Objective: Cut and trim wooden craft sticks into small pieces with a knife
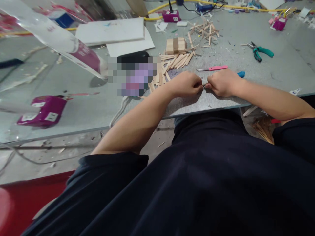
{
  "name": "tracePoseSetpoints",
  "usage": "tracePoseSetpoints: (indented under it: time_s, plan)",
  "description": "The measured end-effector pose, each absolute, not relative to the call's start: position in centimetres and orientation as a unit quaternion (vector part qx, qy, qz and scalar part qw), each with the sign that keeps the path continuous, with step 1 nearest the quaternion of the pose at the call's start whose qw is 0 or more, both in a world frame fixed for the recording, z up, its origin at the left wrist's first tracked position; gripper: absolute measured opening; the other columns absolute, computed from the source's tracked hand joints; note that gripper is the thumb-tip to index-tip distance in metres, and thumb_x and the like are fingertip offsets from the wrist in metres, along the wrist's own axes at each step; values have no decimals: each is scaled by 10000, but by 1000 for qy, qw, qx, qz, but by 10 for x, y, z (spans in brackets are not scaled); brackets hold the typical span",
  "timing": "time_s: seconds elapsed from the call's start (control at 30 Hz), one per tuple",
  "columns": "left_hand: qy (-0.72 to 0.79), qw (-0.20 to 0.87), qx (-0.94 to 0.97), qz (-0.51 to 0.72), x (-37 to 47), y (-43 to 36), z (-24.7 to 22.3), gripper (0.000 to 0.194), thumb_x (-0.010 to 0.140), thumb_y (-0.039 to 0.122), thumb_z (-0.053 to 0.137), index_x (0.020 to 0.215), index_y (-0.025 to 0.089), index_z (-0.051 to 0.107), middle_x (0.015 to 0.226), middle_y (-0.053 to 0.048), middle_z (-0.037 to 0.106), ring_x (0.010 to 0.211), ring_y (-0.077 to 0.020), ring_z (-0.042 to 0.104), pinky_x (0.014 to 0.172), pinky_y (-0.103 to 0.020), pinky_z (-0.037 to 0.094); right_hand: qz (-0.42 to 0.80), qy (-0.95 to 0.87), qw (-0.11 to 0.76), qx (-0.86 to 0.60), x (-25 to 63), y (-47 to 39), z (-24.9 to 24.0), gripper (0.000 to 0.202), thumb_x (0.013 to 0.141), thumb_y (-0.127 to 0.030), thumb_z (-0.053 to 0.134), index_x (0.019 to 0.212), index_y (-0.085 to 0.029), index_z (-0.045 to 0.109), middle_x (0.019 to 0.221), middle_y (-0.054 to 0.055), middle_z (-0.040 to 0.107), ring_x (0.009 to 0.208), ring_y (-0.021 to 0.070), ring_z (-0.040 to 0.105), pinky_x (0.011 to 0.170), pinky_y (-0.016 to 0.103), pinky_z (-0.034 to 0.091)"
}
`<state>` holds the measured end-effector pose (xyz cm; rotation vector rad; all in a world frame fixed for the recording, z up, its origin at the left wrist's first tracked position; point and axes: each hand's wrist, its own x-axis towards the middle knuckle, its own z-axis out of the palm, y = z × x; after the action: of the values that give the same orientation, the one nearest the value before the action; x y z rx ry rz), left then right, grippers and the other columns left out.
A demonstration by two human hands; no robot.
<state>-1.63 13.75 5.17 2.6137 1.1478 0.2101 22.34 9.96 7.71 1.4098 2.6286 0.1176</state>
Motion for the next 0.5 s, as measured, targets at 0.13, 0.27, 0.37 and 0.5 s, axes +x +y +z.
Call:
tracePoseSetpoints:
  time_s: [0.13,0.27,0.37,0.5]
  plan:
    - [408,152,897,72,-17,138,50,222,945,383,715,768,259,764,639,-13,558,705,-217,445,785,-424,324,39,875,78,476,224,100,77,635,1326,-571,419,1470,-176,894,1425,215,914,1229,398,850,929,470,502]
    - [418,148,893,74,-16,138,49,256,951,376,725,723,258,733,604,2,506,680,-201,401,773,-422,315,41,876,73,476,224,101,74,641,1316,-577,403,1472,-211,906,1404,192,919,1216,406,849,937,489,528]
    - [418,149,893,75,-16,137,49,226,953,359,736,772,245,809,630,-17,587,694,-208,459,778,-421,335,43,874,80,478,224,101,76,635,1316,-572,414,1475,-194,899,1415,200,919,1218,398,851,910,479,518]
    - [419,149,893,74,-16,136,51,228,956,360,705,821,241,845,668,-33,639,695,-214,471,765,-420,340,38,874,78,478,224,100,77,609,1315,-560,428,1465,-204,898,1408,195,924,1228,400,857,908,474,517]
